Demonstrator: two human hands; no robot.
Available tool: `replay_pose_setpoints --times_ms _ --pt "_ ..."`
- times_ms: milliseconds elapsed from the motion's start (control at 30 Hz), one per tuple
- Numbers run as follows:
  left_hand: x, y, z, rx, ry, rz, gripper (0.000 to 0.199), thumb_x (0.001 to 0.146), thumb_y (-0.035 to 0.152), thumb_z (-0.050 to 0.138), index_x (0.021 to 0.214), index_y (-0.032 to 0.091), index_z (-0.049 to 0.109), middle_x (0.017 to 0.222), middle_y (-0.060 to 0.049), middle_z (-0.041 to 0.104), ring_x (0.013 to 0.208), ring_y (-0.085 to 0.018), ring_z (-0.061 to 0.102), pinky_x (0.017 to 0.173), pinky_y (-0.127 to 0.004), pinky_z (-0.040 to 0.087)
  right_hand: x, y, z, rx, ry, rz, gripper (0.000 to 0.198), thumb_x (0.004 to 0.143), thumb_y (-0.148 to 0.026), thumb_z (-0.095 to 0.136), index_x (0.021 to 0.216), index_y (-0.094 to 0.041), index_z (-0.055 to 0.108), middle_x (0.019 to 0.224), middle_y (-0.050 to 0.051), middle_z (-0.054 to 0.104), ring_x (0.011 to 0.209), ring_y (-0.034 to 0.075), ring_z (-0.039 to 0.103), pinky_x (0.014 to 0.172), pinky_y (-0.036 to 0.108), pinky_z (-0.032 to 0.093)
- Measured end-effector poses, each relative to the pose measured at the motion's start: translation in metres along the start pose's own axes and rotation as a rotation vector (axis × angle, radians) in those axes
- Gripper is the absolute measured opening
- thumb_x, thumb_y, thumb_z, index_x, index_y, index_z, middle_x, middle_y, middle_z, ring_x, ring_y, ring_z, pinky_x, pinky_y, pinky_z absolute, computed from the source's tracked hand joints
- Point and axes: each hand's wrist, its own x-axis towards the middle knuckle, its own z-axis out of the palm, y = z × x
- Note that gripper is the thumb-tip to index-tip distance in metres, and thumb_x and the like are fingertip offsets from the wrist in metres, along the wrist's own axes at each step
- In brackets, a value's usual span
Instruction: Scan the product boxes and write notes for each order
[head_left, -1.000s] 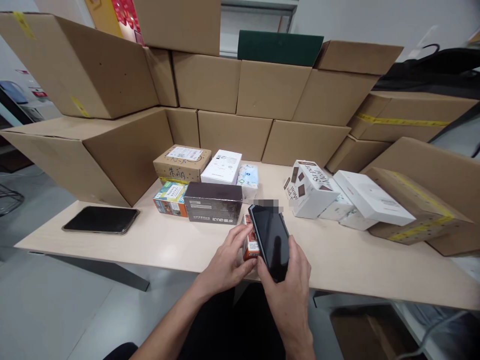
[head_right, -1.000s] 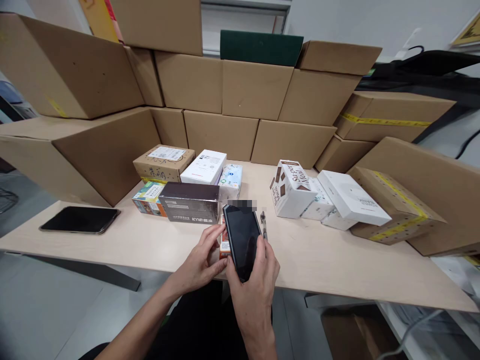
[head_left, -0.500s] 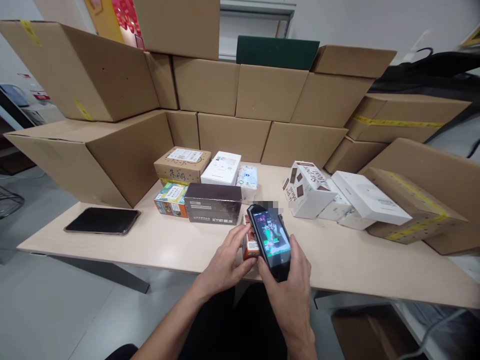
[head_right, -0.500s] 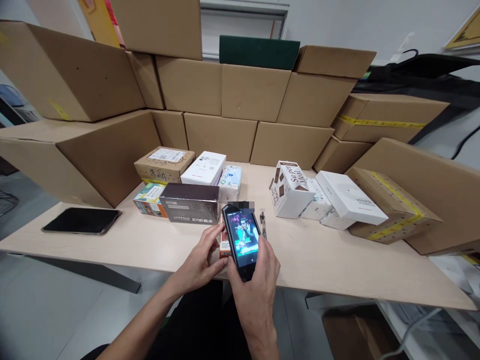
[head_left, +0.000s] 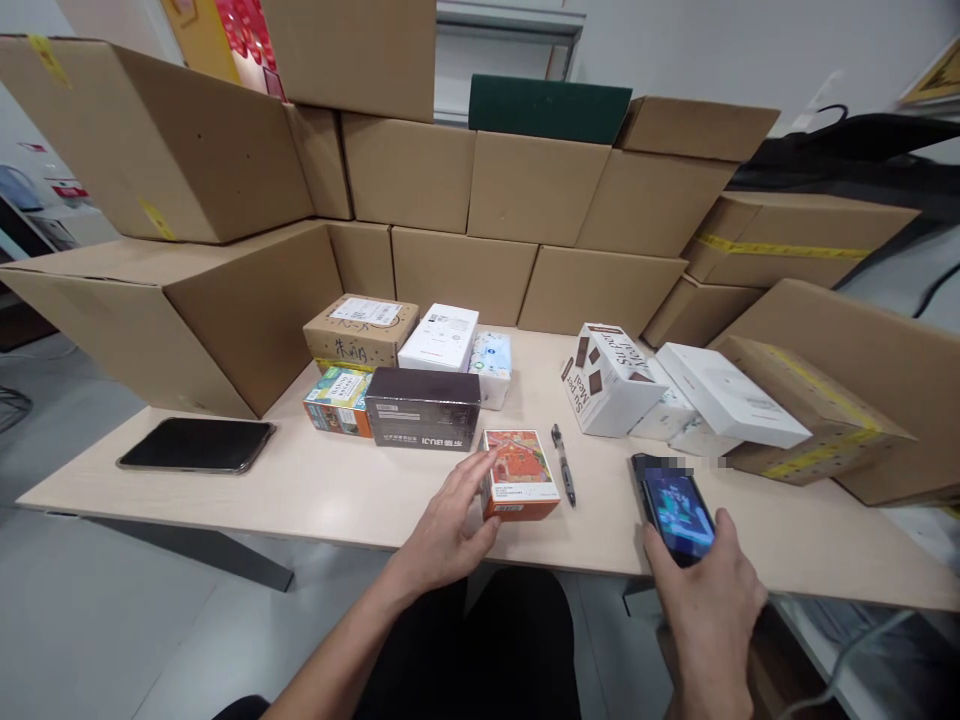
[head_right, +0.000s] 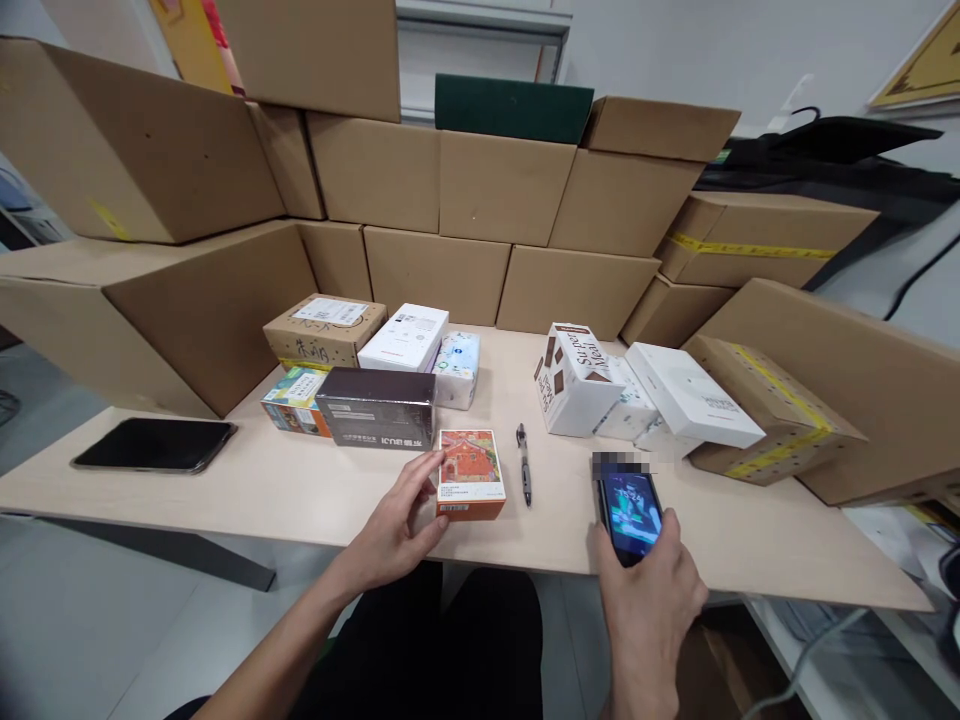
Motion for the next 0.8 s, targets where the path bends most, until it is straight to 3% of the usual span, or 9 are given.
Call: replay_pose_setpoints --times_ms 167,267,367,467,600,700,800 --pt "-0.002 -0.001 0.0 -0.013 0.011 -0.008 0.072 0.091 0.019 0.053 0.156 0.026 0.021 0.16 -0.012 0.032 0.14 -0.029 0.04 0.113 -0.05 0.041 0.008 0.017 0.014 -0.053 -0.032 0.047 0.088 0.077 -0.066 0.053 0.142 -0.006 0.049 0.114 0.026 0.062 0.109 0.046 0.056 0.095 0.062 0.041" --pt "-0.002 -0.001 0.0 -0.023 0.016 -0.012 0.071 0.092 0.02 0.053 0.156 0.027 0.022 0.16 -0.012 0.033 0.139 -0.029 0.041 0.112 -0.05 0.041 0.006 0.008 0.01 -0.066 0.007 0.056 0.083 0.079 -0.072 0.05 0.135 -0.011 0.056 0.124 0.028 0.058 0.122 0.052 0.045 0.095 0.071 0.036" --pt "-0.002 -0.001 0.0 -0.025 0.02 -0.011 0.073 0.091 0.018 0.053 0.156 0.027 0.022 0.159 -0.012 0.033 0.139 -0.029 0.041 0.113 -0.05 0.041 -0.008 -0.025 -0.002 0.082 0.076 -0.093 0.08 0.084 -0.073 0.047 0.133 -0.012 0.057 0.133 0.028 0.051 0.125 0.049 0.043 0.096 0.071 0.035" --pt "-0.001 -0.001 0.0 -0.032 0.019 0.008 0.076 0.087 0.014 0.053 0.156 0.027 0.022 0.159 -0.011 0.033 0.141 -0.029 0.039 0.114 -0.051 0.04 -0.034 -0.076 -0.009 0.353 -0.143 -0.326 0.071 0.092 -0.064 0.046 0.145 -0.017 0.042 0.129 0.02 0.056 0.117 0.033 0.055 0.094 0.053 0.049" --pt "-0.003 -0.002 0.0 -0.083 0.025 0.012 0.08 0.083 0.007 0.051 0.155 0.029 0.024 0.158 -0.01 0.035 0.135 -0.028 0.045 0.111 -0.049 0.044 -0.068 -0.129 0.003 0.268 -0.125 -0.543 0.074 0.089 -0.066 0.052 0.143 -0.016 0.044 0.134 0.023 0.051 0.116 0.035 0.055 0.092 0.052 0.051" --pt "-0.004 -0.003 0.001 -0.129 0.038 -0.012 0.084 0.079 0.003 0.049 0.154 0.03 0.025 0.158 -0.01 0.034 0.124 -0.025 0.053 0.108 -0.046 0.046 -0.069 -0.138 0.014 0.203 -0.06 -0.562 0.065 0.09 -0.058 0.056 0.136 -0.013 0.052 0.13 0.025 0.049 0.112 0.036 0.055 0.088 0.052 0.053" --pt "-0.005 -0.004 0.002 -0.151 0.061 -0.046 0.085 0.078 0.002 0.049 0.154 0.032 0.025 0.156 -0.01 0.034 0.111 -0.021 0.058 0.104 -0.044 0.049 -0.043 -0.133 0.01 0.319 -0.104 -0.551 0.062 0.09 -0.052 0.058 0.137 -0.013 0.052 0.122 0.02 0.049 0.109 0.031 0.056 0.089 0.048 0.053"
